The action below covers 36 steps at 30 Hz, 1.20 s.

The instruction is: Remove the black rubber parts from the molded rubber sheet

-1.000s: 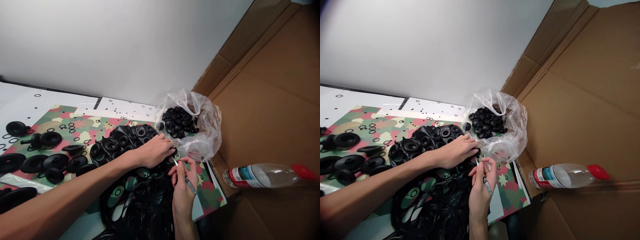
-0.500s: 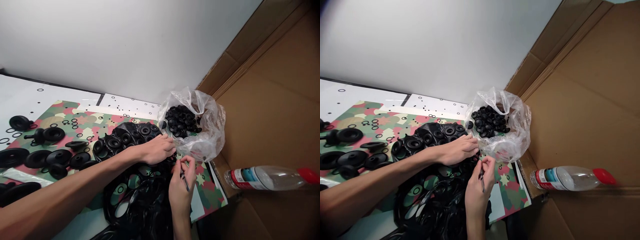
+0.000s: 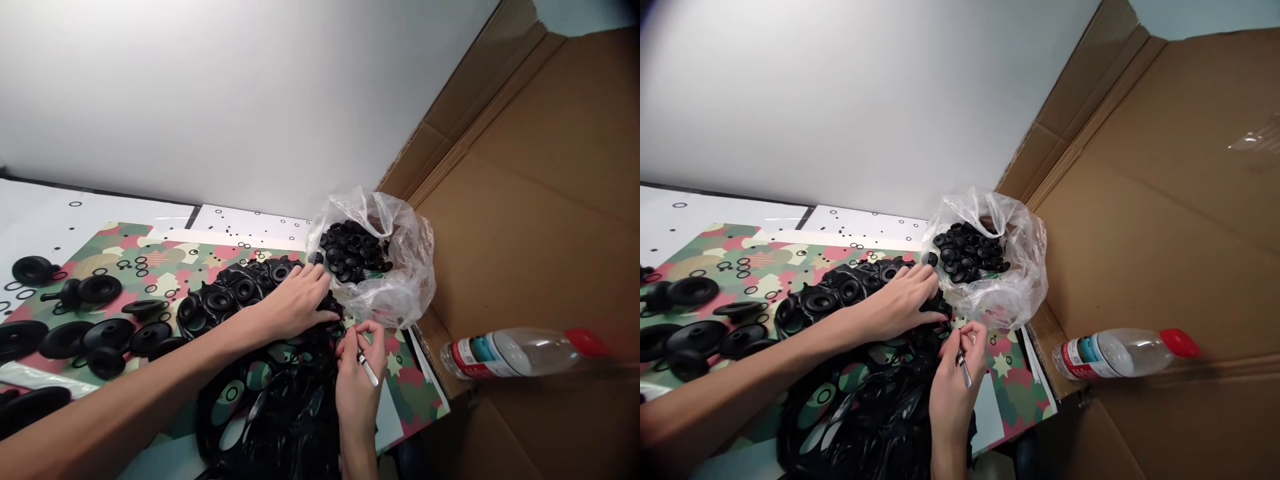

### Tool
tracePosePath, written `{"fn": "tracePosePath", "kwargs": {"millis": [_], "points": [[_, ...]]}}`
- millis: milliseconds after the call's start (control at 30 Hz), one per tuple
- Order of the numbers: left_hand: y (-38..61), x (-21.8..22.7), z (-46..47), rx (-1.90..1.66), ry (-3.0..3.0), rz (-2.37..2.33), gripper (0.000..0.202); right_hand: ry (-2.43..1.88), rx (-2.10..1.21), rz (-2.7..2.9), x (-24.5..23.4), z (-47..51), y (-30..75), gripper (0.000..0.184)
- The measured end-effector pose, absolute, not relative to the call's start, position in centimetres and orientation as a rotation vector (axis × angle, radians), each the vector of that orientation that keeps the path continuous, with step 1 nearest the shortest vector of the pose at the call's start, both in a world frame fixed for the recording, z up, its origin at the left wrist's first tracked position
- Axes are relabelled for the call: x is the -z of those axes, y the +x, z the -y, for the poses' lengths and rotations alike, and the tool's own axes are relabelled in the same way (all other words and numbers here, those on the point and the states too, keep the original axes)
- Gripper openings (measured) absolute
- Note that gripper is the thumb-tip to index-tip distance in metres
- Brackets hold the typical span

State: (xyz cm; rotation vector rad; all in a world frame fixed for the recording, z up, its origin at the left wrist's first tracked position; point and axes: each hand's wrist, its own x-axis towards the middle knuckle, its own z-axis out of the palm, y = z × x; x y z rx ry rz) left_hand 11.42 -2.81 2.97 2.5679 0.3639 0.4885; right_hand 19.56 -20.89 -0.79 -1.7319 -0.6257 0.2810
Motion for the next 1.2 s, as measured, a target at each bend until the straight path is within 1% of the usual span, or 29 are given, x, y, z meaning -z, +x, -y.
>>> {"fn": "tracePosePath", "kwargs": {"millis": [200,333,500,700,967,1067,1200], "points": [[10.2,-5.9,1.5,-0.313,2.612,-0.125,0.029,-1.793,-0.151,0.710,0.4,20.1,19.5,0.020],[9.2,-8.0,-0.6,-0.162,2.510,-0.127,0.042,-1.795,-0.109,0.760,-0.1,19.8,19.3,0.019],[9.3,-7.9,-2.3,-0.065,2.312,-0.186,0.045,-1.784,-0.052,0.751,-0.3,19.6,19.2,0.019],[10.5,-6.0,-2.9,-0.179,2.132,-0.432,0.058,-1.739,-0.099,0.734,-0.3,19.7,19.3,0.021],[10.1,-4.9,-2.9,-0.314,2.117,-0.663,0.064,-1.681,-0.152,0.686,-0.4,20.0,19.3,0.023],[10.1,-5.5,-2.6,-0.358,2.228,-0.716,0.061,-1.647,-0.197,0.664,-0.4,20.2,19.2,0.024],[10.6,-6.8,-0.3,-0.493,2.460,-0.691,0.045,-1.550,-0.288,0.639,-0.3,20.5,19.0,0.028]]}}
